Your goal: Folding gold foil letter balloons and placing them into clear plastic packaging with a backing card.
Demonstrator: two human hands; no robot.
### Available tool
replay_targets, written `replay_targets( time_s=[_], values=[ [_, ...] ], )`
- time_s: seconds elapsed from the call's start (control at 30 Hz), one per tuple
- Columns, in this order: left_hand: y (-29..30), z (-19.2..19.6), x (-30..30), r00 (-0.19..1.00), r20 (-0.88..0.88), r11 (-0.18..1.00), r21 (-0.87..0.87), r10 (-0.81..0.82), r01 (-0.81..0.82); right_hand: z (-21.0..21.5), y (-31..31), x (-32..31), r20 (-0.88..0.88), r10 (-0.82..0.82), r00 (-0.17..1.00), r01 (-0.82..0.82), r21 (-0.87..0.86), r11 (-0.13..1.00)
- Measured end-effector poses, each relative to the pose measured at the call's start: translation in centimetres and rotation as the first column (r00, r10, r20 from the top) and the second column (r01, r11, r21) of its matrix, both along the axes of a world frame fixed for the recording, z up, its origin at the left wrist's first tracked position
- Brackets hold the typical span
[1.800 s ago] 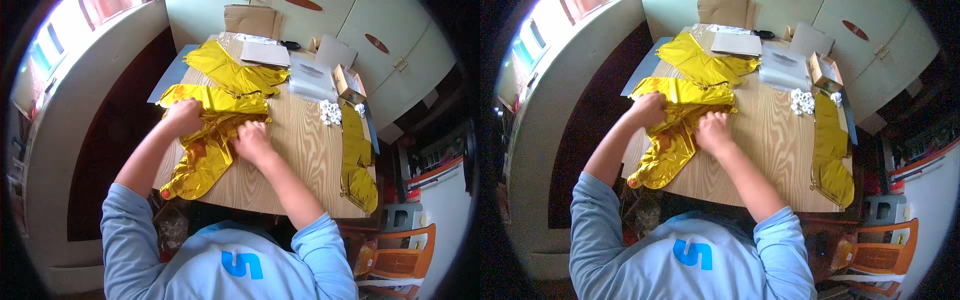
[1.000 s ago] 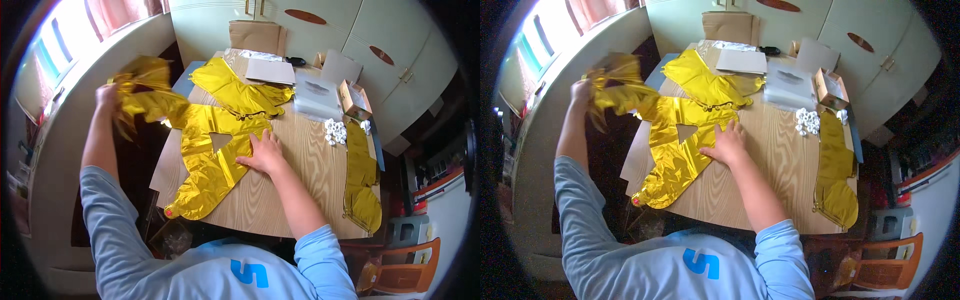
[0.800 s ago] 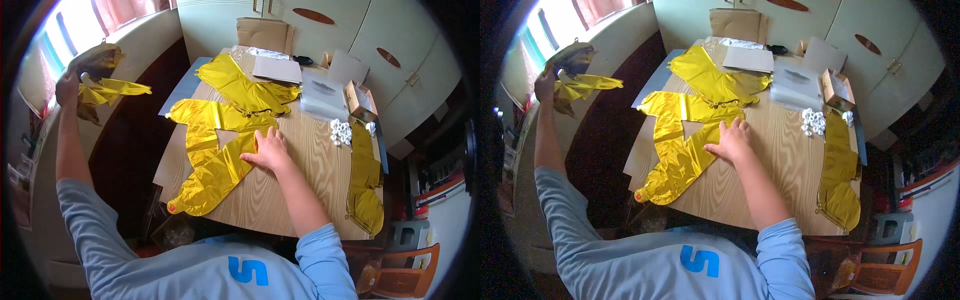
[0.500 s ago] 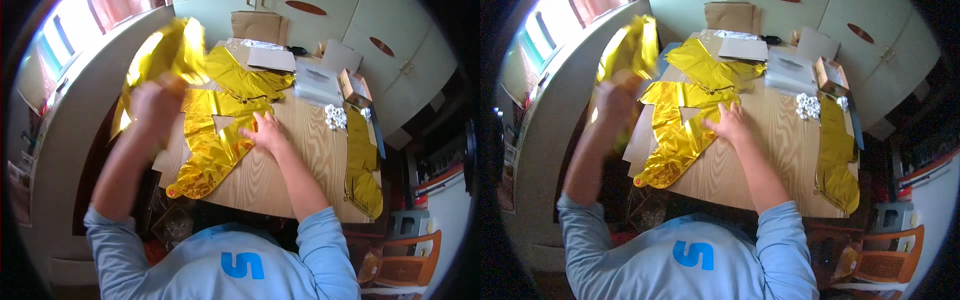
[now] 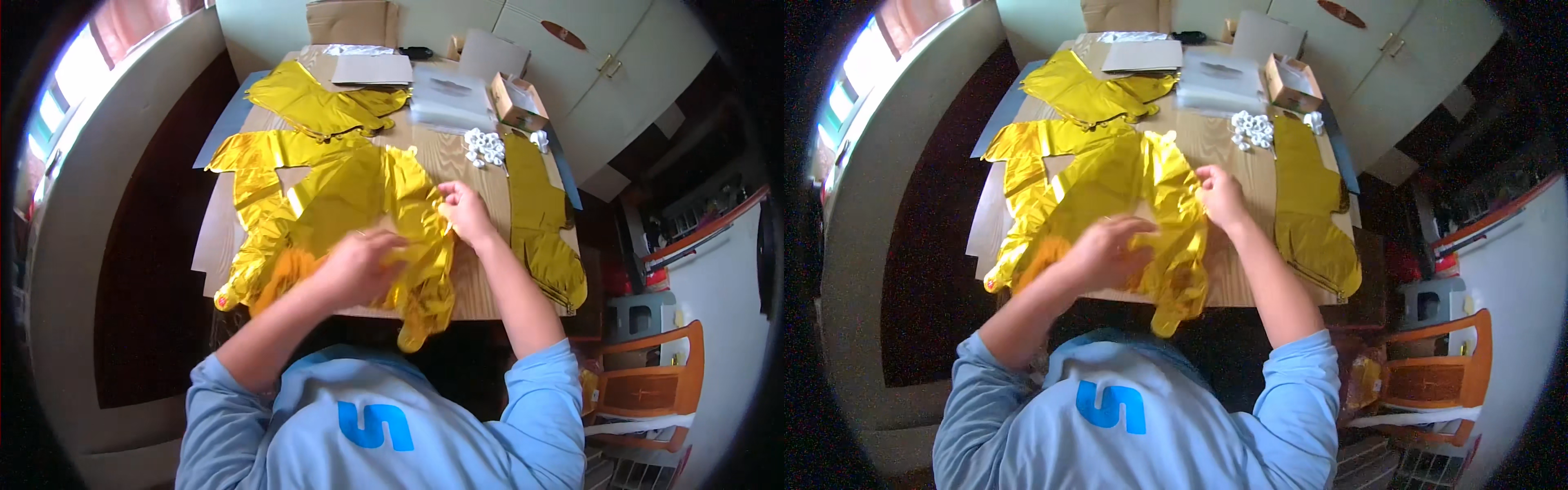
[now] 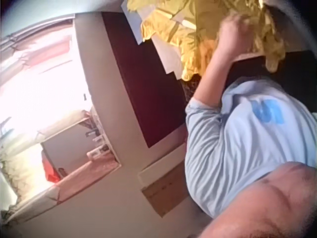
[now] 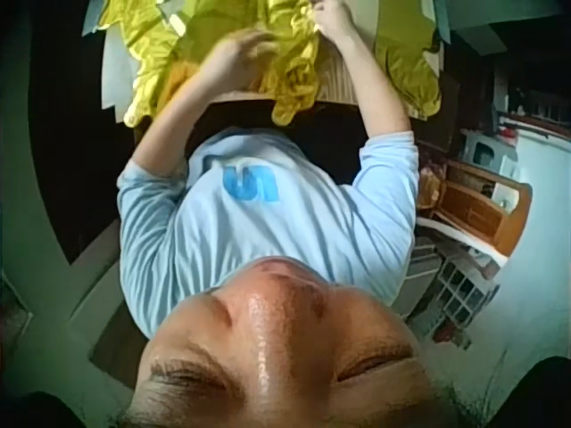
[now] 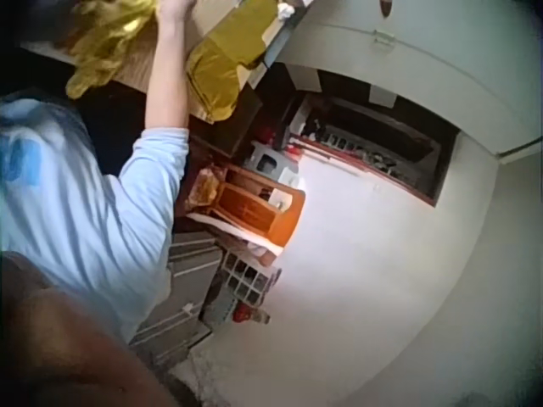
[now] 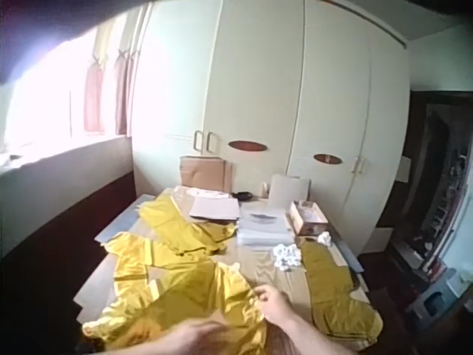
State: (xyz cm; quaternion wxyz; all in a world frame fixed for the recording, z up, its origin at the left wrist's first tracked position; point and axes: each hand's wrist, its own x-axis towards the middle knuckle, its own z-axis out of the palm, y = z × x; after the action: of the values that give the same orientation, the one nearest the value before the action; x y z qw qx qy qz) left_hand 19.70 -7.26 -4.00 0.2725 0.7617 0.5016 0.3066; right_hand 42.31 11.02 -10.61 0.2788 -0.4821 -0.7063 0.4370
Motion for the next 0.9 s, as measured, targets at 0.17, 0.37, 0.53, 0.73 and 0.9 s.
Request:
replay_targets(
  time_s=[0.17,0.37,0.53,0.73,0.9],
  values=[
    [-0.1,-4.8,-5.1,0.862,-0.472,0.976,0.189,0.185,-0.106,1.8,-1.1,3.4,0.426,-0.113,0.898,-0.124,0.491,0.862],
    [1.5,-2.8,-5.7,0.803,-0.580,0.990,0.107,0.136,-0.090,7.2,-9.0,10.0,0.699,0.177,0.693,-0.494,0.282,0.822],
    [6.2,-0.8,-3.7,0.854,-0.520,0.995,0.098,0.037,0.016,10.3,-9.4,14.9,0.472,0.287,0.833,-0.425,0.216,0.879],
    [10.2,-4.0,0.0,0.879,-0.462,0.963,0.164,-0.116,0.214,10.0,-7.0,11.6,0.025,0.358,0.933,-0.356,-0.065,0.932],
    [7.9,-3.4,-2.3,0.864,-0.483,0.976,0.079,-0.142,0.205,11.6,-7.2,14.3,0.343,0.506,0.791,-0.471,-0.186,0.863]
  ],
)
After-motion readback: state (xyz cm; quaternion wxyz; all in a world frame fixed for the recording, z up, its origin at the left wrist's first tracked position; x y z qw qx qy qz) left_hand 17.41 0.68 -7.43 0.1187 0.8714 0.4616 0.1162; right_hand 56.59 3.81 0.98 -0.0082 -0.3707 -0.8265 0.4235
